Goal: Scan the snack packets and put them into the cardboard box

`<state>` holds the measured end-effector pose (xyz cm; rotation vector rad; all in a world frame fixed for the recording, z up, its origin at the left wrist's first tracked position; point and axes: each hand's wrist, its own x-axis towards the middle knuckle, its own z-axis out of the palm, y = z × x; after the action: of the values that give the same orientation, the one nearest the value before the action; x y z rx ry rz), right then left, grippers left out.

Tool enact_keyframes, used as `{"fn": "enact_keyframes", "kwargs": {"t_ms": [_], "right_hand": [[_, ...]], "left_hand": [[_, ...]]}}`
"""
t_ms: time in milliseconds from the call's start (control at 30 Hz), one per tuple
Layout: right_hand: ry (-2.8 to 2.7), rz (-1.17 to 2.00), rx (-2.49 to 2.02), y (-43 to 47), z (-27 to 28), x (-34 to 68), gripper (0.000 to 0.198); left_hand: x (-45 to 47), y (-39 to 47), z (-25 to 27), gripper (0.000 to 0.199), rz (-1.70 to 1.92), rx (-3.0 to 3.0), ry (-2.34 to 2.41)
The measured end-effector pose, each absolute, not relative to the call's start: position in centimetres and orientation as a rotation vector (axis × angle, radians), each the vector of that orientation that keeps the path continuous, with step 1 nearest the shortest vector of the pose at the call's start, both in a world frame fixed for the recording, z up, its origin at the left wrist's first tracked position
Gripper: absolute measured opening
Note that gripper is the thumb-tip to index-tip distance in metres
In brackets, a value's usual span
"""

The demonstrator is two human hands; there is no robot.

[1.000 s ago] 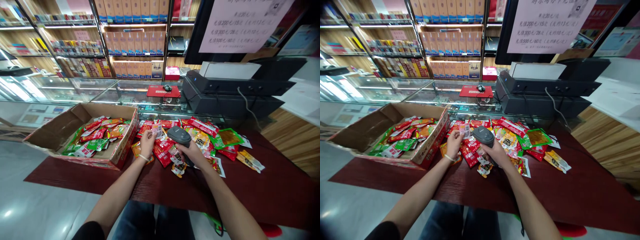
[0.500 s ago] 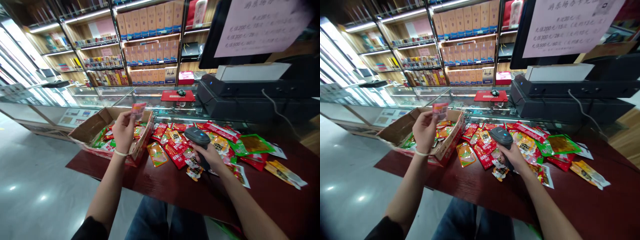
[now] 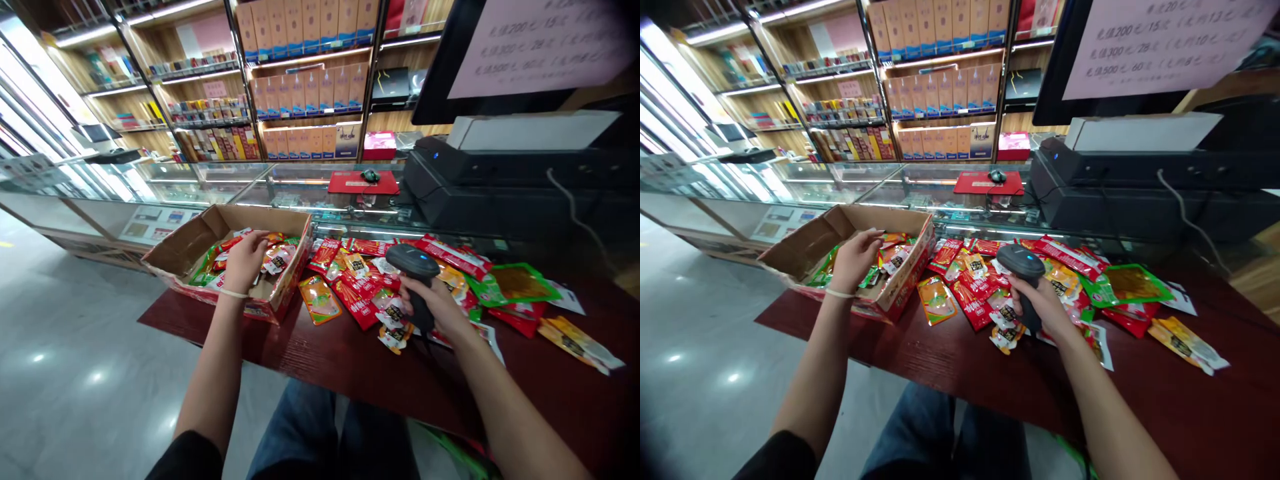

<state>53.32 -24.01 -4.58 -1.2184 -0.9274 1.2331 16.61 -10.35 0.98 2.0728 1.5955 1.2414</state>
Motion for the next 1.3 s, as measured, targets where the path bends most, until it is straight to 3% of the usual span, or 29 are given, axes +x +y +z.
{"fn": "enact_keyframes", "kwargs": {"t_ms": [433,700,1000,1167,1300], "right_hand": [[-0.933,1.211,-1.184,-24.5,-3.6,54.4,0.028],[-0.845,1.162,-1.206,-24.4,-3.2,55.4,0.03],[-0.82,1.134,-1.231,-24.0,-3.7,55.8,0.033],[-0.82,1.104,-1.228,-24.0,-3.7,55.5,0.032],[-0.83,1.099,-1.241,-24.1,-3.6,55.3,0.033]], "left_hand": [[25.0,-16.0,3.3,0.024,1.228,2.223,1.109],[34.4,-13.4,-4.1,0.019,1.046,2.034,0.935],[37.5,-11.9,-10.8,0.044,0.836,2.502,1.01],[36.9,-12.5,-10.6,0.038,0.849,2.522,0.961],[36.7,-13.2,-9.6,0.018,0.76,2.543,0.979]]}}
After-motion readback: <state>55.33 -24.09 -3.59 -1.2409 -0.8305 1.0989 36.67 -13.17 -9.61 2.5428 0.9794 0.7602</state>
